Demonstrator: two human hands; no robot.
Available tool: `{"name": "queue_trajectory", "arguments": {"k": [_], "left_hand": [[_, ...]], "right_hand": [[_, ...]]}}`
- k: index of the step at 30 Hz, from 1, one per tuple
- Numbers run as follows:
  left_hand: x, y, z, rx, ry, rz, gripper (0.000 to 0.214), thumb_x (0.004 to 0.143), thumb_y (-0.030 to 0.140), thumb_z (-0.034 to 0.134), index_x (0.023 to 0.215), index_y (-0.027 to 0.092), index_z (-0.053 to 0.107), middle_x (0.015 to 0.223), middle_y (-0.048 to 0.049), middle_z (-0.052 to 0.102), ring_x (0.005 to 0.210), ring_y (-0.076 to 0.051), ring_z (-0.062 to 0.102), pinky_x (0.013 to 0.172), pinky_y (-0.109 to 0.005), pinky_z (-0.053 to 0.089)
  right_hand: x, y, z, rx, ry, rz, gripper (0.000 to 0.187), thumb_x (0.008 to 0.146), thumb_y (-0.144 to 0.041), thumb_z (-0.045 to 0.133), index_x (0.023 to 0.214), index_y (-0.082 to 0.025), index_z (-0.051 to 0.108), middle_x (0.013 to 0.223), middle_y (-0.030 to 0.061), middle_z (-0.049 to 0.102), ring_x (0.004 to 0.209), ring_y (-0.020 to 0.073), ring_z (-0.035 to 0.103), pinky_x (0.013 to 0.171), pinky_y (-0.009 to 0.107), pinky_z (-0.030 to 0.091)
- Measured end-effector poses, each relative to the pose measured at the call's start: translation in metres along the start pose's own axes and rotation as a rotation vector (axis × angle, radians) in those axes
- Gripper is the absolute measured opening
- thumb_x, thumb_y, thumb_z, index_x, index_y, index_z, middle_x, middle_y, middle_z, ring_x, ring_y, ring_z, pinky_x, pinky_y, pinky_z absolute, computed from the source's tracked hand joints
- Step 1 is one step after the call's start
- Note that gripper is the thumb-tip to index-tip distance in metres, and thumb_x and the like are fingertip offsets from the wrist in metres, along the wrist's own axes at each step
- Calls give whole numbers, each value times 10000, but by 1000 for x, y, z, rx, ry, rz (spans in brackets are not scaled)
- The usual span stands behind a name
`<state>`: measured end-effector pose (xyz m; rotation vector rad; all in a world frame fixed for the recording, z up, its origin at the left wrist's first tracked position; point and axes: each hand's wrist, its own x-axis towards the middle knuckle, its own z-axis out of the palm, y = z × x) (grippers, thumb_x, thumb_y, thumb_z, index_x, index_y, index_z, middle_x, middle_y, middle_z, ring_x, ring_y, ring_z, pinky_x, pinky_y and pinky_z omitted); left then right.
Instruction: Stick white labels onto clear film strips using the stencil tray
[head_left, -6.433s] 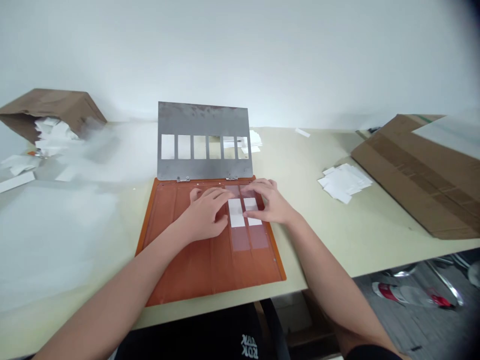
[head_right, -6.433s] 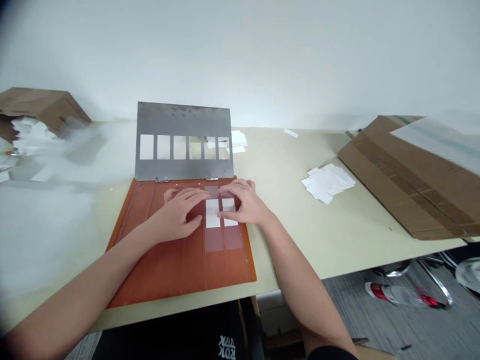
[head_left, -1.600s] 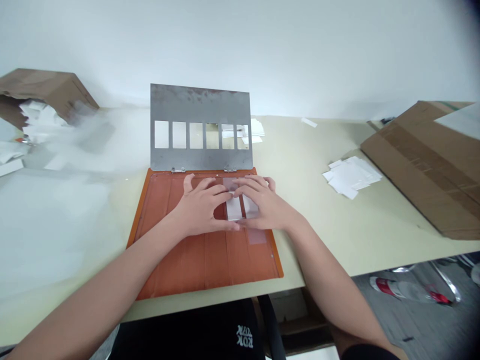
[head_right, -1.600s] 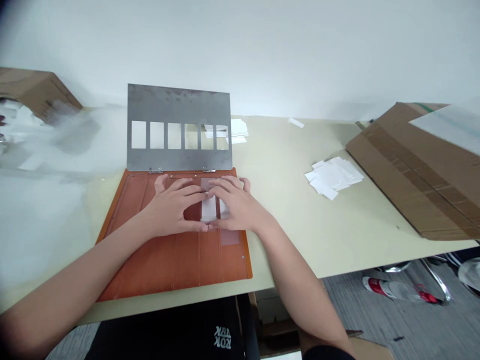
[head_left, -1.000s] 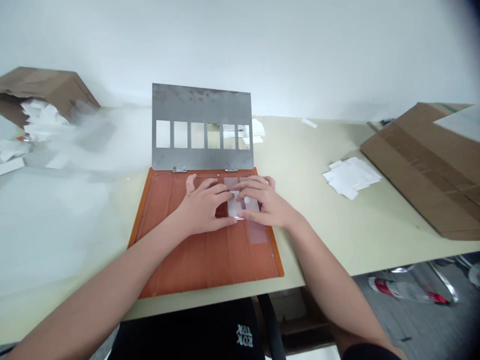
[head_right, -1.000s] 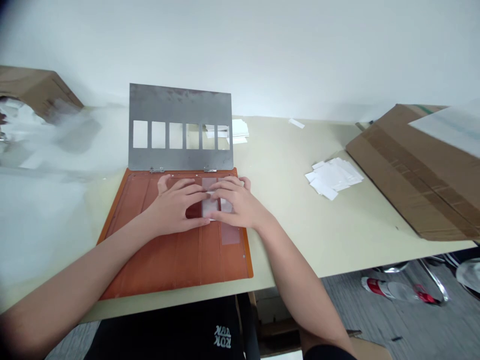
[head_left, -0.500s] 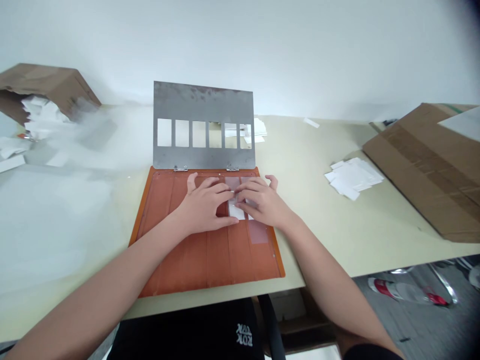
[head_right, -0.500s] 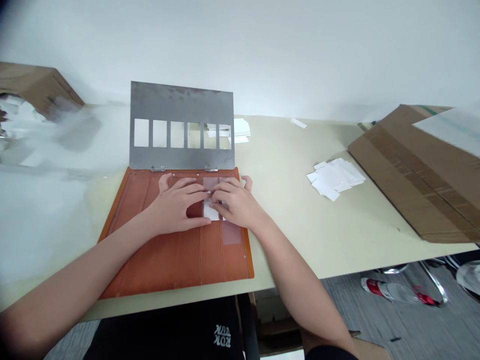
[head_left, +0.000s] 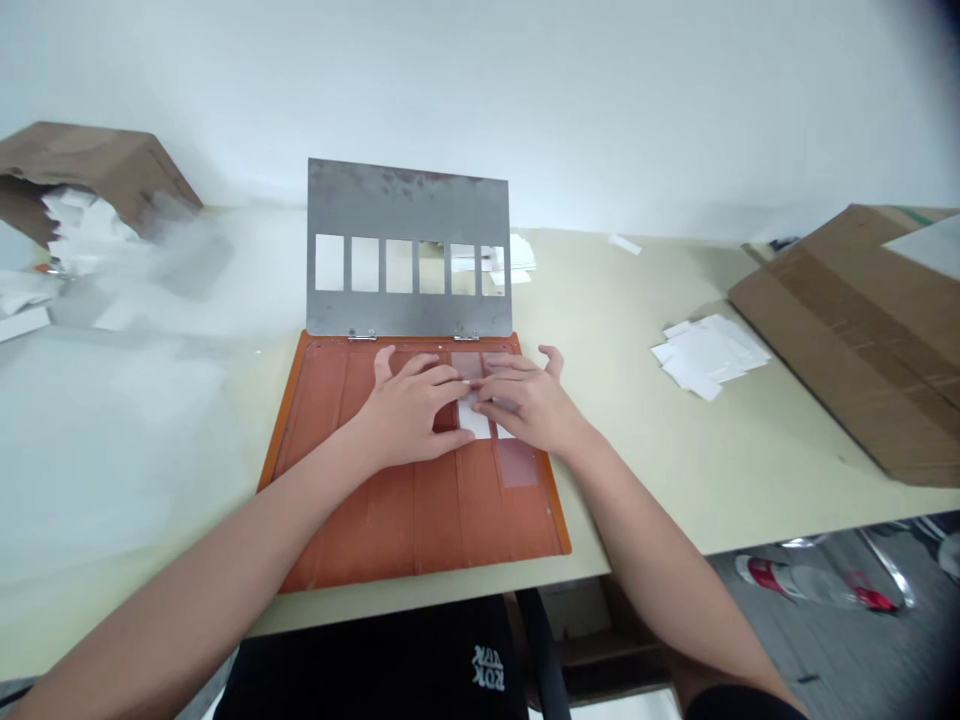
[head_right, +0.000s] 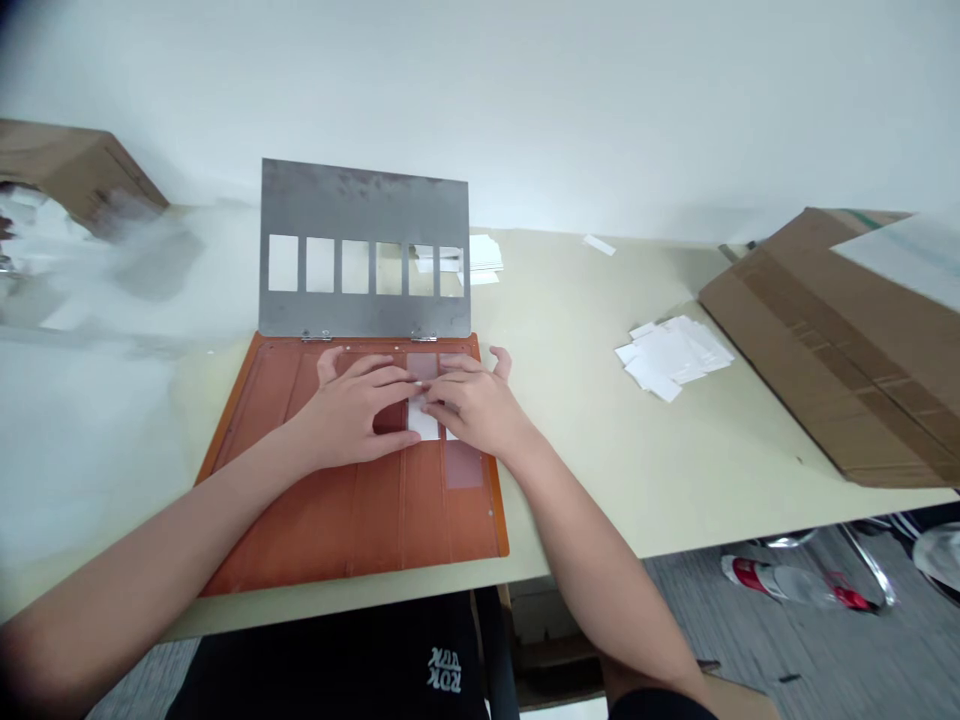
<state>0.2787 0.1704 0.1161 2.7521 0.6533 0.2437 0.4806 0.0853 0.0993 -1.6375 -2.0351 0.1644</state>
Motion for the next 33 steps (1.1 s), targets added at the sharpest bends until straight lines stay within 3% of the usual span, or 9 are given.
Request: {"name": "queue_trajectory", "arguments": {"k": [10,14,17,20,24,33], "left_hand": [[-1,4,2,-9,-20,-64,501,847,528,589,1258,242,580,1303,-71,619,1368,-367,386,1089,-752,1],[-10,14,2,61,61,-76,534,902,448,562,1366,201,465,1430,-106,524,1405,-347,349,1098,-718,53],[-19,25,2,111,109,-10,452,936,355,529,1350,180,479,1444,-107,511,1373,-328,400,1094,-678,122],[-28,35,3,122,54,133,335,954,337,505,1222,148,575,1333,-95,597,1290,-293,494,1099,-575,222],[-35,41,9,174,23,219,391,965,332,508,1275,100,566,1316,-93,602,1248,-250,533,1113,-440,267],[-38,45,16,183,24,181,410,988,371,487,1283,95,559,1289,-91,623,1252,-255,530,1112,-496,195]], "right_hand": [[1,-6,-3,65,-13,111,124,841,-273,723,738,-244,659,983,-56,743,1223,257,564,1062,533,53],[1,-5,-3,60,-24,138,138,830,-284,725,728,-236,646,955,-52,741,1211,254,571,1054,540,55],[2,-4,-3,53,-38,145,123,841,-281,703,743,-238,643,945,-46,741,1213,250,568,1052,544,53],[2,-4,-4,80,-48,148,139,860,-279,669,740,-226,624,1001,-38,741,1233,250,556,1060,544,40],[2,-5,-3,118,-47,161,181,852,-295,661,722,-203,576,1045,-10,738,1246,276,548,1069,558,15],[1,2,0,133,-22,119,167,836,-300,692,789,-214,556,1030,-38,735,1247,240,552,1080,498,32]]}}
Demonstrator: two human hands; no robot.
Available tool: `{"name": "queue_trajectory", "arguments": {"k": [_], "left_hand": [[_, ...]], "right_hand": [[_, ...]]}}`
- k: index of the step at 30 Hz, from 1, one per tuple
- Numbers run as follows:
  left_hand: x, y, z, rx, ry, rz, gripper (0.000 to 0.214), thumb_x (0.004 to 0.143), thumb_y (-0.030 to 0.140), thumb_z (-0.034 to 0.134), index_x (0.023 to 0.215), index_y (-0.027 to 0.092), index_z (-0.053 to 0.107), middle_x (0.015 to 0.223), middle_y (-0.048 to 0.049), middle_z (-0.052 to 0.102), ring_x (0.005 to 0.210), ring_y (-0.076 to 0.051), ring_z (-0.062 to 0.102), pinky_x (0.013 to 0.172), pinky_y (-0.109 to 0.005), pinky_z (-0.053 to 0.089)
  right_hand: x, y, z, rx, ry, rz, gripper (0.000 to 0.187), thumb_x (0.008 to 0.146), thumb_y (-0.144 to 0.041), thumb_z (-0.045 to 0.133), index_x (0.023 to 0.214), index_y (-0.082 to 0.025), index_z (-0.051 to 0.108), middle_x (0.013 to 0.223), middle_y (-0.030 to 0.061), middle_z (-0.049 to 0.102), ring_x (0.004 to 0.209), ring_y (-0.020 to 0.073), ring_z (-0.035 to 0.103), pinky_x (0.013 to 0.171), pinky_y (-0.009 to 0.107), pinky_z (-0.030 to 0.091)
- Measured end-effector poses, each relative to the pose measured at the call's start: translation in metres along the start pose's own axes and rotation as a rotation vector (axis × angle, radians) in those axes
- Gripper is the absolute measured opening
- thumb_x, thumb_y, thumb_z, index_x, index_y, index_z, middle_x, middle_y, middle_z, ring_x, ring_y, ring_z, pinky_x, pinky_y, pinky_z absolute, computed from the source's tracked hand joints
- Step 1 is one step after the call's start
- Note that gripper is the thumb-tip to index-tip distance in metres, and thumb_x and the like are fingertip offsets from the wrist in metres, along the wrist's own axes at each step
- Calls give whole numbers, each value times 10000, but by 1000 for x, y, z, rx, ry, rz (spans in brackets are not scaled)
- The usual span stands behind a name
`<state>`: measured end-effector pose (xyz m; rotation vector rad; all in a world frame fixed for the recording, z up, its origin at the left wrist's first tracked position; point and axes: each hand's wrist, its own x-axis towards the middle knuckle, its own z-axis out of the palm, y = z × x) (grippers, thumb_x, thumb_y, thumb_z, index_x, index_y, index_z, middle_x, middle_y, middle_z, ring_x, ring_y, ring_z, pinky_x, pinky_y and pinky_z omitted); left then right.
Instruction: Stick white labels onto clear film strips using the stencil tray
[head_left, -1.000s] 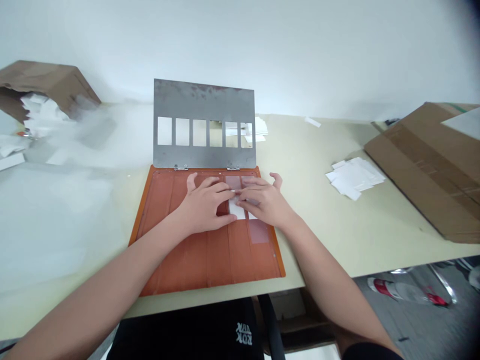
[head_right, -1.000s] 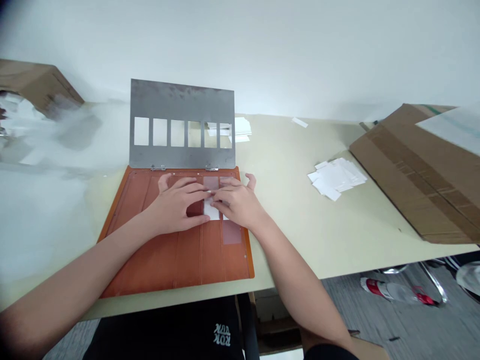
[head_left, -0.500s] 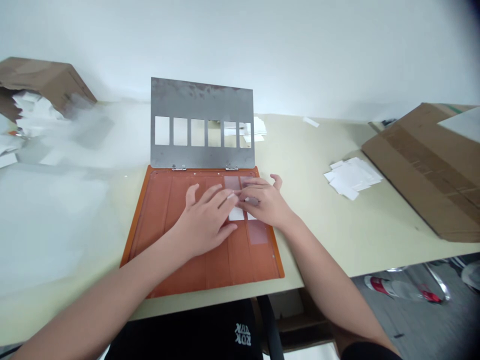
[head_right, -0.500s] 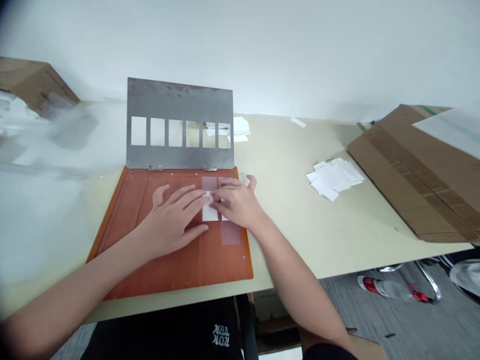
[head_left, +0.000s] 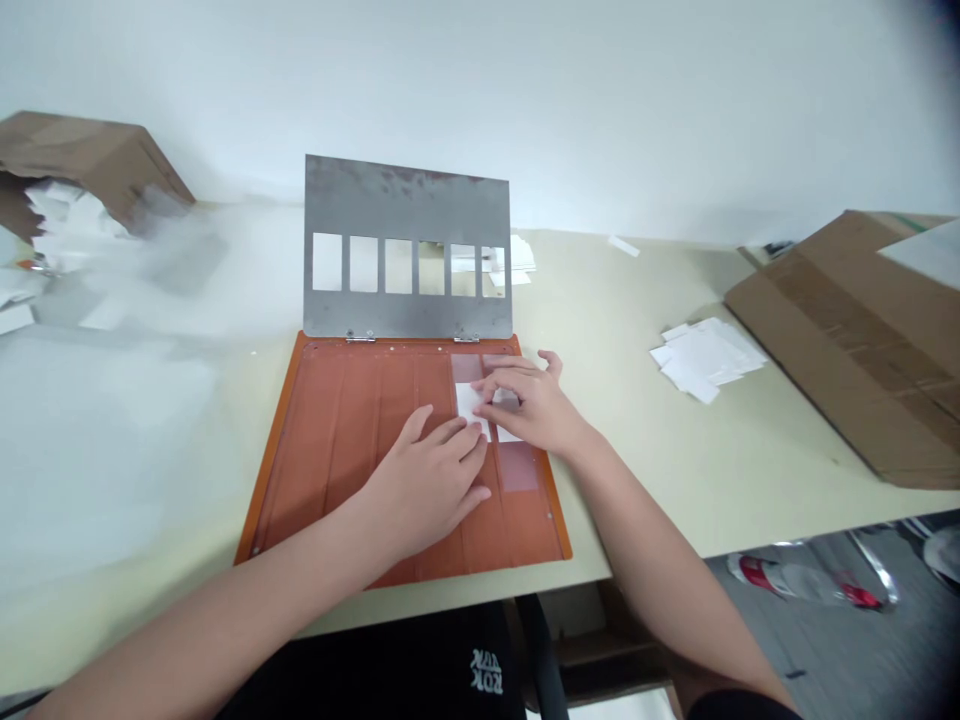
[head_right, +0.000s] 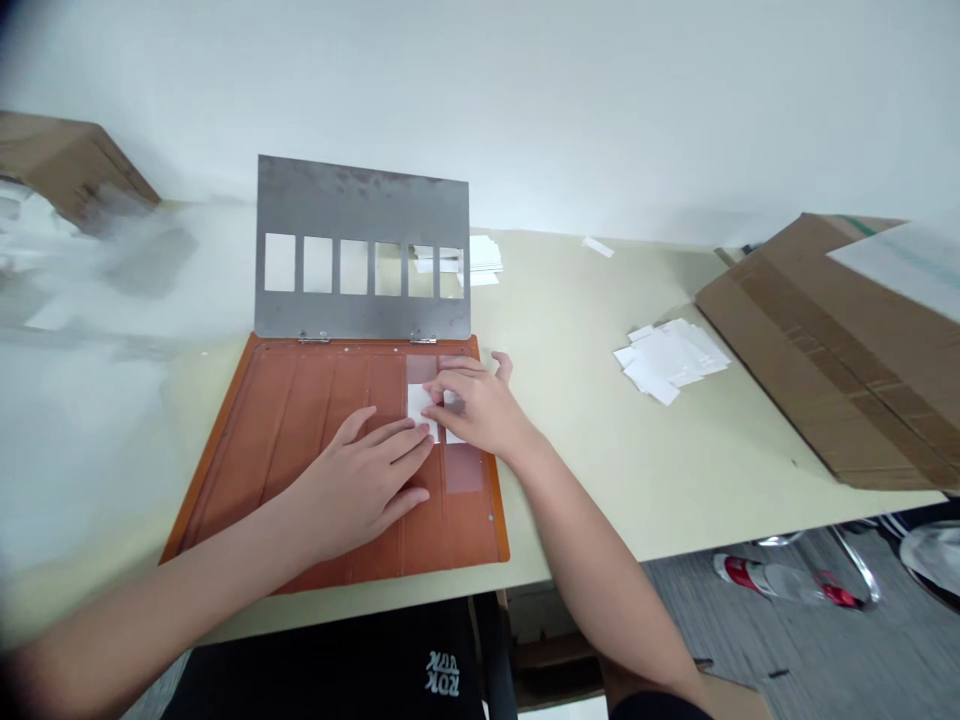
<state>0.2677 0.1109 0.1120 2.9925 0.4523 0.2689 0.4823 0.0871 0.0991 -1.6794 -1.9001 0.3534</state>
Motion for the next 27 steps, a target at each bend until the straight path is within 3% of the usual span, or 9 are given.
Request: {"name": "queue_trajectory", "arguments": {"k": [19,27], "left_hand": [[0,4,5,92,93,-3,337,986,364,497,1170,103,606,1164,-71,658,1176,-233,557,1104,-526,159],[1,4,6,130,114,-2,308,996,315,463,1175,101,594,1157,-79,655,1146,-229,574,1067,-533,210]], "right_hand": [[-1,6,2,-14,-4,-4,177,879,-334,670,779,-224,573,1040,-49,733,1263,225,538,1074,488,47],[0,3,0,-7,-14,20,193,877,-340,674,759,-220,580,1022,-42,735,1263,234,535,1074,500,40]]}}
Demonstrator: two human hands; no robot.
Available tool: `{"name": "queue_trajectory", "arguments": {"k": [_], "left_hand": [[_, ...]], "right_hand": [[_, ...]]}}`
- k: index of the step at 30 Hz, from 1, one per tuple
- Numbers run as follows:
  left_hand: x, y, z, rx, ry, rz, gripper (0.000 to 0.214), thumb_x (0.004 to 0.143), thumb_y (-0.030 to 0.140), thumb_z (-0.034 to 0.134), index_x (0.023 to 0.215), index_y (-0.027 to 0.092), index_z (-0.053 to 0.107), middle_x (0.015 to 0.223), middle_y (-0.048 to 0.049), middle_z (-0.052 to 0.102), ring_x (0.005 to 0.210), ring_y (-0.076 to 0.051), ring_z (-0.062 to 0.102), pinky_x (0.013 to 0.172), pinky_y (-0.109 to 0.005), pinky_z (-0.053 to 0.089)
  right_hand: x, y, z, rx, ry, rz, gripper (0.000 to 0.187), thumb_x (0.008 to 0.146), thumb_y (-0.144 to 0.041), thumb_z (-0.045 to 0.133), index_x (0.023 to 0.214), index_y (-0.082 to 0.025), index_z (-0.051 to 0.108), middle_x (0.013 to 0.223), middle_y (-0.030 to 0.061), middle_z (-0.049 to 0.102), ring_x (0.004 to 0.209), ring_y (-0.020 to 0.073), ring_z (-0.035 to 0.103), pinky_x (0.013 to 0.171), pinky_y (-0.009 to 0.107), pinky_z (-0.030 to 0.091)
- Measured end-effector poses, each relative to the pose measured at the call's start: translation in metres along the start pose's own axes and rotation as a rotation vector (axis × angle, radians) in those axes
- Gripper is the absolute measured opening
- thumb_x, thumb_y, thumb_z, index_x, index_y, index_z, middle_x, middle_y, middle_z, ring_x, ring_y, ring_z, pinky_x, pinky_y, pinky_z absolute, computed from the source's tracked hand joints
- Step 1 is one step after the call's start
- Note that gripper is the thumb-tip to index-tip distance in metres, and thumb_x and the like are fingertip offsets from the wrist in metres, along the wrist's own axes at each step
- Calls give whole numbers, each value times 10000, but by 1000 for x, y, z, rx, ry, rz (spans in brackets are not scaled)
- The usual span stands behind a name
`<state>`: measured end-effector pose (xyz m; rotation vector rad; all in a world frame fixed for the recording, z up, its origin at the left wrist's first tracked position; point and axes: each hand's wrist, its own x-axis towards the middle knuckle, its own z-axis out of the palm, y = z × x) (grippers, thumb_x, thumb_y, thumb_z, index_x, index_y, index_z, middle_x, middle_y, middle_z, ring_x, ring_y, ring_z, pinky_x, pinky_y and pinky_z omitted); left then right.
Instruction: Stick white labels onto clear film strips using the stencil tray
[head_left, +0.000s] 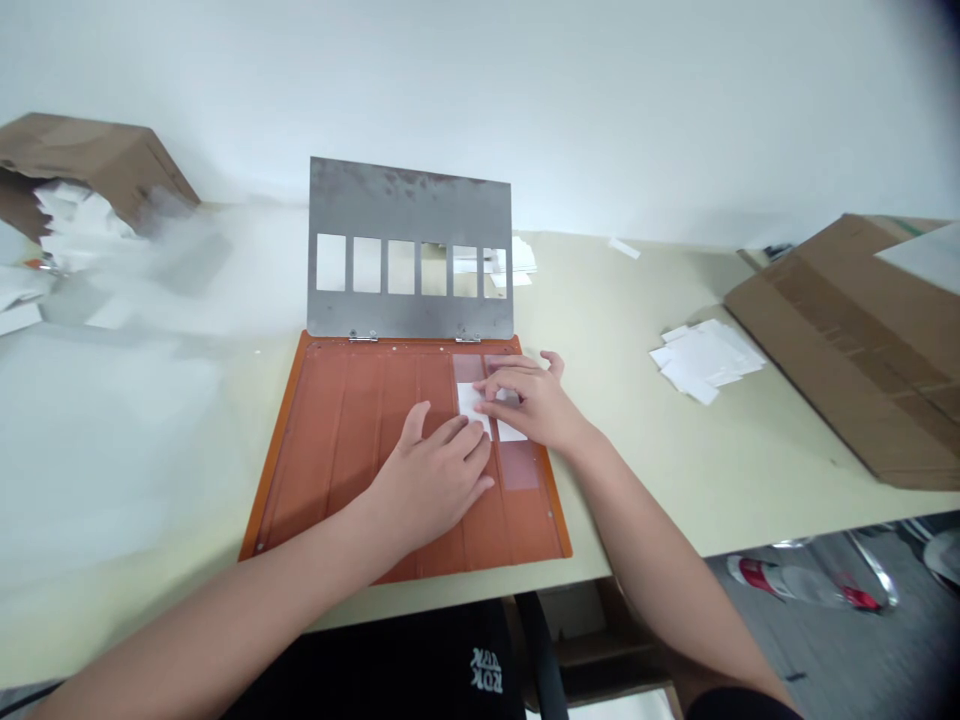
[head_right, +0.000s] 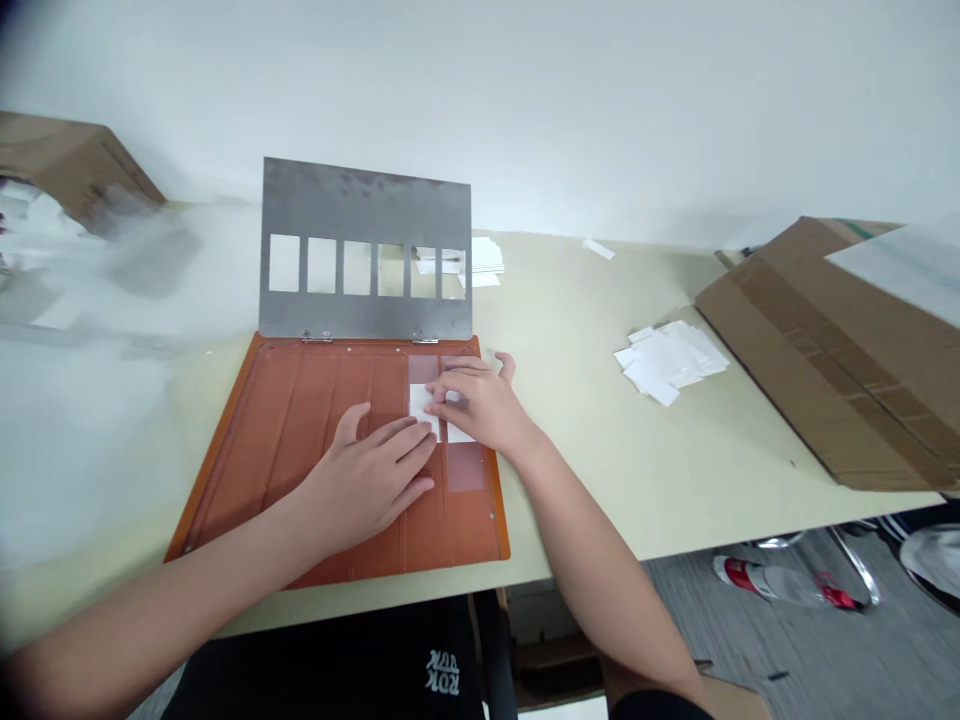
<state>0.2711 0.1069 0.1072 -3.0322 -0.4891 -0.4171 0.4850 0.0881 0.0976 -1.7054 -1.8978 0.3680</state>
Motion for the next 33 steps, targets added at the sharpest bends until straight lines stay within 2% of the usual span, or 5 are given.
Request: {"name": "queue_trajectory", "arguments": {"k": [16,18,22,24,33], "left_hand": [[0,4,2,8,13,-30,292,1005,175,368,1180,109,592,1214,-84,639,1122,-212,583,941,-484,313],[0,4,1,-15,-21,-43,292,998,161,368,1177,113,594,1219,-93,637,1121,-218,582,944,-491,321],[1,4,0,-47,-71,-55,305,969,114,379,1189,120,591,1245,-116,627,1140,-228,565,981,-520,317],[0,4,0,-63,-81,-58,313,961,101,382,1200,119,584,1251,-120,624,1153,-230,556,993,-536,311],[1,4,0,-108,-119,-73,309,948,69,377,1185,103,573,1255,-101,620,1164,-233,555,994,-578,287]], "right_hand": [[1,0,-1,8,5,-17,176,861,-338,681,771,-221,585,1032,-42,733,1214,242,565,1078,506,78],[2,0,-1,-7,11,-32,121,876,-359,660,886,-245,623,1140,-16,709,1231,248,555,1083,504,107],[4,2,-1,-111,-22,-20,387,961,-426,530,1314,-269,533,1362,68,593,1403,284,392,1100,562,75],[5,2,-1,-159,-53,-18,415,985,-426,487,1364,-259,501,1333,80,614,1426,286,363,1104,590,32],[8,2,10,-11,121,-87,244,930,-266,556,1170,-234,591,1132,43,711,1039,213,670,1150,539,110]]}}
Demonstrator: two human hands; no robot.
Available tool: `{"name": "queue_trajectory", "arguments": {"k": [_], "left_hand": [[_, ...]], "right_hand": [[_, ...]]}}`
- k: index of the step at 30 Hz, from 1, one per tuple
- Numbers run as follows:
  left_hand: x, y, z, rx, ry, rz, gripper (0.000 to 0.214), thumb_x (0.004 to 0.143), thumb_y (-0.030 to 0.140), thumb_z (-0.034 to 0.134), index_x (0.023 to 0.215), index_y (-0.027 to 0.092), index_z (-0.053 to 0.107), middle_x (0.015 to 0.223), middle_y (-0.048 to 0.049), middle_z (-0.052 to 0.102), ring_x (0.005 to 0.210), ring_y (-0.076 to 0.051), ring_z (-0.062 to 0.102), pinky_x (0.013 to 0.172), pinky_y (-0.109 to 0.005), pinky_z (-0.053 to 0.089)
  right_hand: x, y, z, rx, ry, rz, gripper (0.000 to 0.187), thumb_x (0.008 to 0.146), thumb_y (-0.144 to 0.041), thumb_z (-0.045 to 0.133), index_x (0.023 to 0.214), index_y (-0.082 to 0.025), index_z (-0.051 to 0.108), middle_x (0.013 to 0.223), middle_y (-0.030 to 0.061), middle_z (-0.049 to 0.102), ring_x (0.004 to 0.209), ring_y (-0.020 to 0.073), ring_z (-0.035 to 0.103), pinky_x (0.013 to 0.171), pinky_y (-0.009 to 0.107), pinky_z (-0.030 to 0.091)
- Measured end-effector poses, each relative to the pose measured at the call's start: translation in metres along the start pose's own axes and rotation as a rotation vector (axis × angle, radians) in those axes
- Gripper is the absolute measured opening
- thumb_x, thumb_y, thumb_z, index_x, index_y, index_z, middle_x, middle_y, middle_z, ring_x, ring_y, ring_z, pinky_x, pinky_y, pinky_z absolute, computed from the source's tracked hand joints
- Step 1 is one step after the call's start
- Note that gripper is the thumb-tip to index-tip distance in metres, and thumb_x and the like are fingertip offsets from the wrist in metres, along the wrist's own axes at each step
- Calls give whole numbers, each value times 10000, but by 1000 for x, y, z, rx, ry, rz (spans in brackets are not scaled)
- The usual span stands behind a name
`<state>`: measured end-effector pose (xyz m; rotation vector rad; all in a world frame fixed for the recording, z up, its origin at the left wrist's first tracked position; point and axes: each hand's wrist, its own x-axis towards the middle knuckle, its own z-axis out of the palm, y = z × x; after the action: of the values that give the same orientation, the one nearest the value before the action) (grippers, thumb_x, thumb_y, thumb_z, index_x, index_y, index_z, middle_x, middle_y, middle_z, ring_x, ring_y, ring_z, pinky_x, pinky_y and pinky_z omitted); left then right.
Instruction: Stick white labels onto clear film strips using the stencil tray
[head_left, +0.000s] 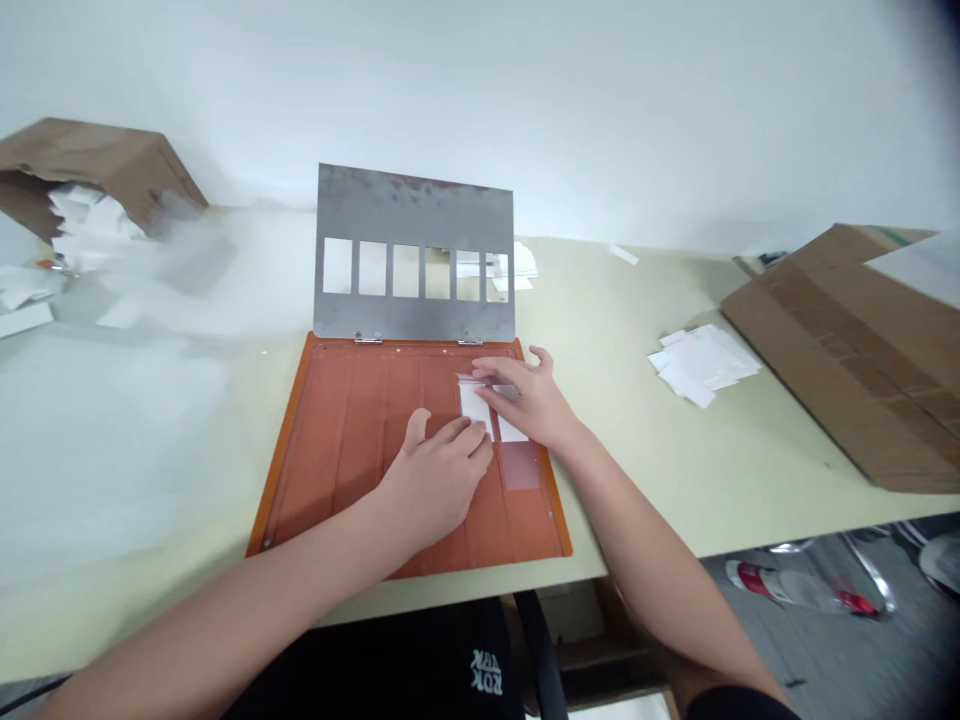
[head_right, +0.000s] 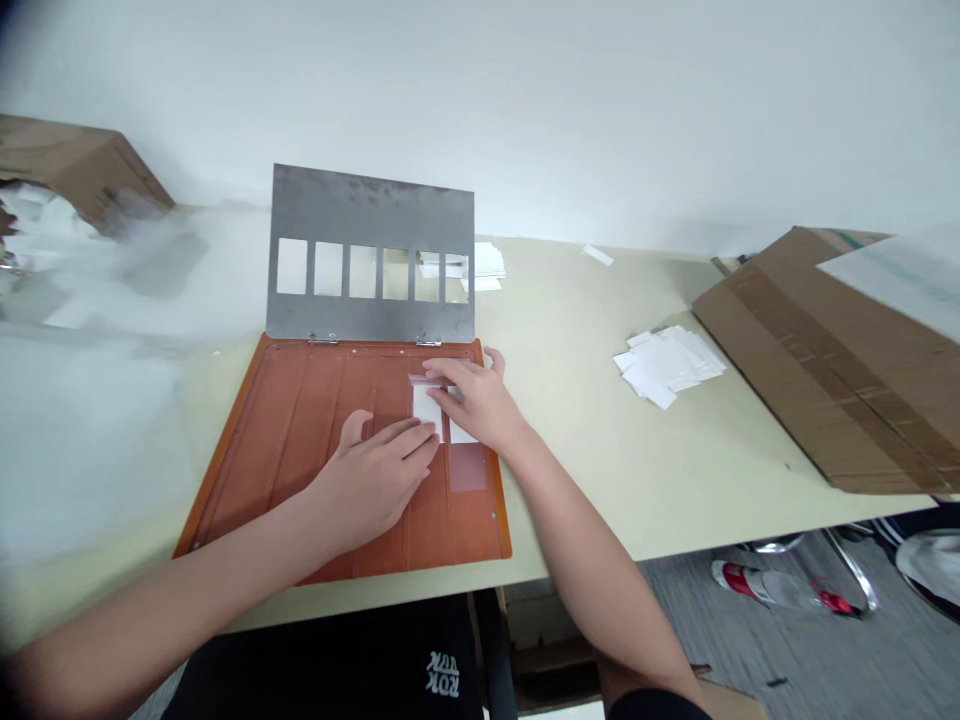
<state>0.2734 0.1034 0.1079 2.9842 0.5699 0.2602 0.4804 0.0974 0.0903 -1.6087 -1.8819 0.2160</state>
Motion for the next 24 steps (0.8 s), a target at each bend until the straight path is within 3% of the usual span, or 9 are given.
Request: {"name": "queue_trajectory", "arguments": {"k": [3,5,7,9,11,15,24], "left_hand": [[0,0,-1,-10,-11,-4,299,948,72,382,1174,108,574,1265,-89,616,1168,-232,555,993,-579,287],[0,0,-1,-16,-17,-5,296,946,68,383,1171,108,571,1272,-85,612,1176,-229,552,1000,-579,283],[0,0,-1,-19,-18,-7,296,946,65,385,1175,109,567,1278,-81,609,1184,-228,548,1012,-585,274],[0,-1,-2,-19,-20,-9,289,948,72,393,1176,111,566,1277,-83,608,1193,-231,542,1022,-588,267],[0,-1,-2,-15,-25,-10,282,951,82,400,1174,114,570,1270,-88,610,1193,-231,541,1028,-582,269],[0,0,-1,-1,-22,-17,267,959,107,415,1165,120,584,1250,-92,618,1151,-224,555,1025,-569,286],[-3,1,7,49,98,0,277,984,157,393,1170,133,598,1269,-86,625,1165,-221,541,991,-563,292]], "right_hand": [[1,0,3,74,89,-47,255,912,-226,556,1164,-228,590,1145,62,697,1042,216,666,1113,507,306],[2,0,4,163,142,-71,305,907,-224,562,1211,-221,586,1249,99,634,981,196,681,991,434,482],[2,1,5,235,170,-101,271,913,-227,566,1178,-203,617,1301,126,580,939,174,688,855,361,569],[1,2,4,221,183,-145,140,920,-229,576,1019,-189,666,1235,124,610,1012,187,672,856,348,577],[0,3,2,169,177,-185,92,921,-228,591,886,-190,667,1136,101,659,1070,200,652,990,408,522],[-2,1,-5,146,54,-241,90,935,-187,573,901,-195,656,997,40,702,943,154,680,1161,517,344],[-6,0,-10,99,-72,-304,169,940,-149,538,883,-182,693,997,50,721,928,160,695,1143,533,364]]}}
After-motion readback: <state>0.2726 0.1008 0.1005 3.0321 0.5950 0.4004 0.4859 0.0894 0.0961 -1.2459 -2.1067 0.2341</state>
